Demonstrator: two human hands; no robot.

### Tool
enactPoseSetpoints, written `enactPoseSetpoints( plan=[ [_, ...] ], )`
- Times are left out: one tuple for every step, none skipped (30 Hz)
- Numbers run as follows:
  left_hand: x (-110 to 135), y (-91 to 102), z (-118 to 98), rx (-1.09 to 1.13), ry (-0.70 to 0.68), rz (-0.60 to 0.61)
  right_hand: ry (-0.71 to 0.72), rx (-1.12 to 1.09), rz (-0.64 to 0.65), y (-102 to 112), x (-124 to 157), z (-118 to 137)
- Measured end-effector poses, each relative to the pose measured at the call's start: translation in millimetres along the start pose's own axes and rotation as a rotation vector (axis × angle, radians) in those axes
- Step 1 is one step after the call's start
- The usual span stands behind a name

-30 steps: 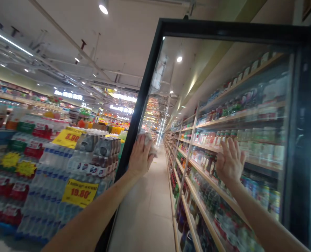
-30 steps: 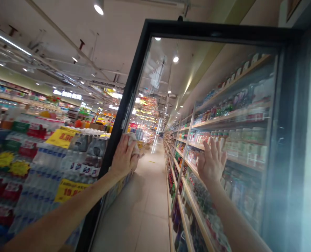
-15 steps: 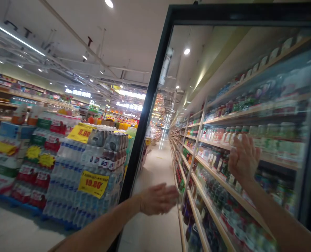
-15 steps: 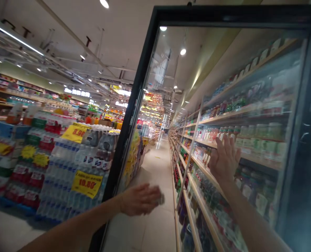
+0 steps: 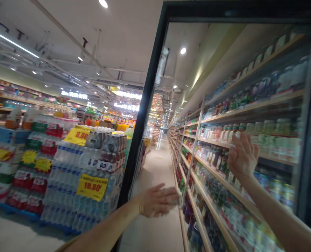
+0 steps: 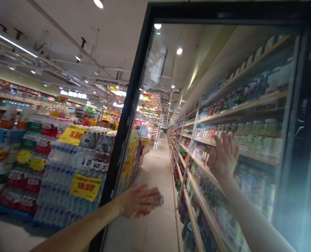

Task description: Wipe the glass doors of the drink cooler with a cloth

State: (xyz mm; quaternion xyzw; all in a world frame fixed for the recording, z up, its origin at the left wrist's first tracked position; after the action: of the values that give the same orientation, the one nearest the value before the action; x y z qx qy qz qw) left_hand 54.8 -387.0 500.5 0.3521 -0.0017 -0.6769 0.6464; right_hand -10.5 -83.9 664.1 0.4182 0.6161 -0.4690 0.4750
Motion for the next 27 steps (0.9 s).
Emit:
enactPoseSetpoints(
  plan=[
    [-4.0, 4.0, 10.9, -0.047, 0.122, -0.048, 0.006, -0.007, -0.018, 0.5, 0.2, 0.1],
    [-8.0, 8.5, 23.7, -0.092, 0.273, -0.102, 0.008, -0.013, -0.036, 1.1, 0.3, 0.3],
    [-11.3, 11.9, 35.2, -0.121, 0.419, -0.132, 0.007, -0.018, -0.049, 1.7, 0.3, 0.4],
    [-14.3, 13.2, 42.3, -0.127, 0.499, -0.131, 0.006, -0.021, -0.054, 2.2, 0.2, 0.5],
    [-17.3, 12.5, 43.7, -0.108, 0.482, -0.104, 0.009, -0.024, -0.054, 2.5, 0.2, 0.7],
    [-20.1, 10.4, 39.2, -0.071, 0.362, -0.062, 0.013, -0.026, -0.052, 2.6, 0.2, 0.9],
    [-21.9, 7.9, 30.6, -0.028, 0.170, -0.012, 0.017, -0.029, -0.054, 2.9, 0.2, 1.1],
    [-22.4, 6.2, 21.7, 0.006, -0.029, 0.032, 0.025, -0.031, -0.057, 3.1, 0.3, 1.2],
    [-22.8, 6.3, 16.3, 0.020, -0.172, 0.058, 0.034, -0.032, -0.057, 3.2, 0.5, 1.5],
    [-24.8, 8.7, 17.1, 0.012, -0.217, 0.059, 0.040, -0.032, -0.059, 3.4, 0.5, 1.6],
    [-29.1, 13.2, 24.2, -0.016, -0.162, 0.037, 0.041, -0.031, -0.061, 3.6, 0.6, 1.6],
    [-34.9, 19.2, 36.2, -0.059, -0.025, -0.002, 0.037, -0.031, -0.062, 4.0, 0.5, 1.5],
    [-40.7, 25.8, 50.2, -0.103, 0.149, -0.053, 0.032, -0.032, -0.060, 4.4, 0.3, 1.5],
    [-45.5, 31.0, 62.2, -0.135, 0.311, -0.095, 0.027, -0.033, -0.057, 4.9, -0.1, 1.6],
    [-49.2, 33.3, 69.0, -0.147, 0.406, -0.114, 0.019, -0.033, -0.053, 5.5, -0.4, 1.7],
    [-52.1, 32.2, 69.0, -0.138, 0.416, -0.108, 0.012, -0.033, -0.043, 5.9, -0.8, 2.0],
    [-54.1, 27.8, 61.9, -0.108, 0.332, -0.080, 0.007, -0.032, -0.029, 6.3, -1.1, 2.3],
    [-54.7, 21.3, 49.4, -0.065, 0.181, -0.035, 0.002, -0.033, -0.017, 6.8, -1.4, 2.7],
    [-53.8, 14.2, 34.7, -0.018, 0.007, 0.016, 0.000, -0.035, -0.009, 7.4, -1.6, 3.2],
    [-52.3, 8.3, 22.0, 0.021, -0.141, 0.062, 0.000, -0.039, -0.001, 7.9, -1.6, 3.7],
    [-51.9, 5.0, 14.5, 0.047, -0.229, 0.090, -0.001, -0.042, 0.007, 8.4, -1.7, 4.1],
    [-53.8, 4.8, 13.6, 0.055, -0.246, 0.098, -0.002, -0.045, 0.012, 8.8, -1.7, 4.5],
    [-58.5, 8.2, 19.6, 0.042, -0.187, 0.078, -0.004, -0.045, 0.015, 9.2, -1.8, 4.9],
    [-65.0, 14.3, 30.8, 0.016, -0.071, 0.038, -0.007, -0.044, 0.019, 9.4, -2.0, 5.1],
    [-71.8, 21.7, 44.2, -0.020, 0.071, -0.012, -0.014, -0.042, 0.024, 9.5, -2.2, 5.2],
    [-77.7, 28.7, 57.1, -0.058, 0.226, -0.064, -0.024, -0.038, 0.027, 9.6, -2.4, 5.2],
    [-82.5, 33.0, 65.3, -0.080, 0.316, -0.085, -0.031, -0.035, 0.029, 9.5, -2.7, 5.2]
  ],
)
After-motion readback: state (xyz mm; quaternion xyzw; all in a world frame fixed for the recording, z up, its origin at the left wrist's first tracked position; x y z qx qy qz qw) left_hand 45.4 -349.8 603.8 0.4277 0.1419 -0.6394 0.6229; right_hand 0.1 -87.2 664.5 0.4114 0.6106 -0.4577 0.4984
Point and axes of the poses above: each hand's wrist, its own x-axis away from the middle knuckle, its own y-axis out of the back of the hand, z = x × y, the point moved 3 cm from there along -x, towards the middle knuckle, and after that the axes turned 6 degrees about x, right-handed, at the moved point
